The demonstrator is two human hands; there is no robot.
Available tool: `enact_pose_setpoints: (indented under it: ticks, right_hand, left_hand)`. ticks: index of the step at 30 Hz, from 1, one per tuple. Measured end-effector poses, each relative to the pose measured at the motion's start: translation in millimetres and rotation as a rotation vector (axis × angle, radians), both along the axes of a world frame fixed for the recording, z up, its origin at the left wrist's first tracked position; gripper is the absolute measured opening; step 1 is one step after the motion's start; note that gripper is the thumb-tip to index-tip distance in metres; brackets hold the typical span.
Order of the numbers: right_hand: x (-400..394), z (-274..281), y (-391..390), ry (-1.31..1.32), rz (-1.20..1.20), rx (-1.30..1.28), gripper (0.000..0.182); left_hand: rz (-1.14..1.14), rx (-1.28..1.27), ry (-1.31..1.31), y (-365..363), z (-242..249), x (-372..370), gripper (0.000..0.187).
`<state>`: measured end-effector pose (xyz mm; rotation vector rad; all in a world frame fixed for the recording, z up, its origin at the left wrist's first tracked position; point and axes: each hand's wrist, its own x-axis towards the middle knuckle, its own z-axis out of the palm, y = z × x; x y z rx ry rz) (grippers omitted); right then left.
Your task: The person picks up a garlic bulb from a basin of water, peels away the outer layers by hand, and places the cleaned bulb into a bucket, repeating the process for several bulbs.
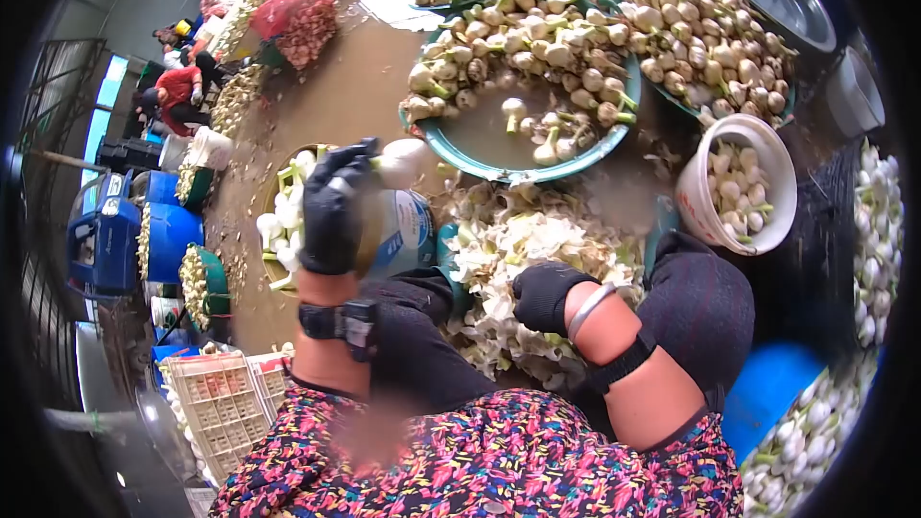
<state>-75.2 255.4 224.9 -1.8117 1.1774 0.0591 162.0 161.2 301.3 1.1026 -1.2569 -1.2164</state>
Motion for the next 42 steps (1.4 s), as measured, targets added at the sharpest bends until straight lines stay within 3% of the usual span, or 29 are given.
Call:
enact_pose_setpoints:
  ticks: [3, 5, 7, 9, 13, 14, 17, 19, 21, 24, 25, 26, 27, 29, 31, 33, 34, 35, 36, 37, 39, 41, 42]
  right_hand:
    - [-4.6, 12.9, -8.1, -0.048, -0.106, -0.013, 0.023]
    - [-6.7, 9.5, -7.7, -0.082, -0.128, -0.001, 0.026]
    - [-7.1, 7.6, -6.1, -0.079, -0.191, -0.196, 0.027]
    - [-8.3, 9.6, -7.2, -0.093, -0.222, -0.221, 0.028]
    - [-5.1, 14.9, -16.0, -0.096, -0.197, -0.228, 0.023]
    - [-3.1, 13.6, -17.4, -0.137, -0.223, -0.218, 0.022]
    - [0.3, 2.4, -12.6, -0.314, -0.373, -0.277, 0.026]
    - [-3.8, 14.6, -14.6, -0.206, -0.438, -0.242, 0.027]
    - [-9.8, 17.1, -20.2, -0.054, -0.392, -0.278, 0.022]
    - [-18.1, 12.7, -23.0, -0.165, -0.419, -0.28, 0.022]
    - [-20.1, 9.7, -22.6, -0.227, -0.452, -0.325, 0.024]
    - [-24.3, 13.9, -24.9, -0.24, -0.455, -0.258, 0.028]
    - [-28.6, 16.3, -29.2, -0.236, -0.46, -0.259, 0.028]
    - [-36.1, 22.8, -36.9, -0.179, -0.465, -0.136, 0.041]
    - [-37.5, 26.3, -33.2, -0.194, -0.563, -0.258, 0.044]
    - [-35.6, 17.3, -29.4, -0.304, -0.738, -0.3, 0.059]
    - [-33.2, 14.1, -30.0, -0.336, -0.794, -0.425, 0.068]
    - [-31.4, 12.5, -32.3, -0.367, -0.85, -0.554, 0.078]
    - [-30.9, 13.1, -33.3, -0.389, -0.843, -0.503, 0.087]
    - [-24.4, 2.8, -35.1, -0.33, -0.856, -0.699, 0.087]
    - [-18.8, 2.5, -36.8, -0.661, -0.958, -0.507, 0.083]
    - [-12.3, -2.3, -33.3, -0.656, -0.911, -0.63, 0.073]
    - [-8.1, -2.6, -30.7, -0.959, -0.94, -0.43, 0.066]
  left_hand:
    - [0.255, -0.202, -0.436, -15.9, 17.5, 82.5, 0.018]
    - [0.339, -0.196, -0.727, -32.3, -7.1, 165.9, 0.014]
    - [0.278, -0.331, -1.596, -19.3, 3.0, 184.1, 0.012]
    - [0.361, -0.283, -1.35, -20.2, 11.4, 165.0, 0.014]
    - [-0.097, -0.357, -1.051, -52.7, 11.8, 51.0, 0.02]
    - [-0.243, -0.205, -0.892, -66.2, -8.4, 28.8, 0.021]
    - [-0.544, -0.056, -0.797, -101.3, -84.8, -40.4, 0.026]
    - [-0.614, 0.01, -1.078, -115.9, -129.3, -87.9, 0.037]
    - [-0.607, 0.226, -1.076, -122.5, -169.3, -128.7, 0.046]
    - [-0.476, 0.177, -1.053, -141.9, -263.8, -160.0, 0.059]
    - [-0.444, 0.157, -1.058, -142.8, -278.1, -168.5, 0.061]
    - [-0.479, 0.272, -1.099, -137.5, -251.9, -179.0, 0.058]
    - [-0.483, 0.269, -1.097, -142.9, -270.3, -171.3, 0.058]
    - [-0.674, 0.358, -0.749, -159.8, -295.4, -144.5, 0.049]
    - [-0.551, 0.498, -0.386, -137.0, -221.9, -139.5, 0.039]
    - [-0.521, 0.613, -0.03, -112.2, -157.2, -133.4, 0.033]
    - [-0.603, 0.397, -0.062, -102.1, -153.3, -125.7, 0.032]
    - [-0.6, 0.394, -0.068, -87.1, -136.1, -123.0, 0.032]
    - [-0.595, 0.304, -0.078, -67.5, -107.0, -125.2, 0.032]
    - [-0.589, 0.213, -0.087, -50.1, -85.6, -125.9, 0.032]
    - [-0.554, 0.157, -0.117, -22.4, -59.9, -122.5, 0.031]
    - [-0.489, 0.007, -0.394, -5.3, -51.5, -111.4, 0.028]
    - [-0.462, 0.064, -0.2, 4.0, -44.4, -110.4, 0.025]
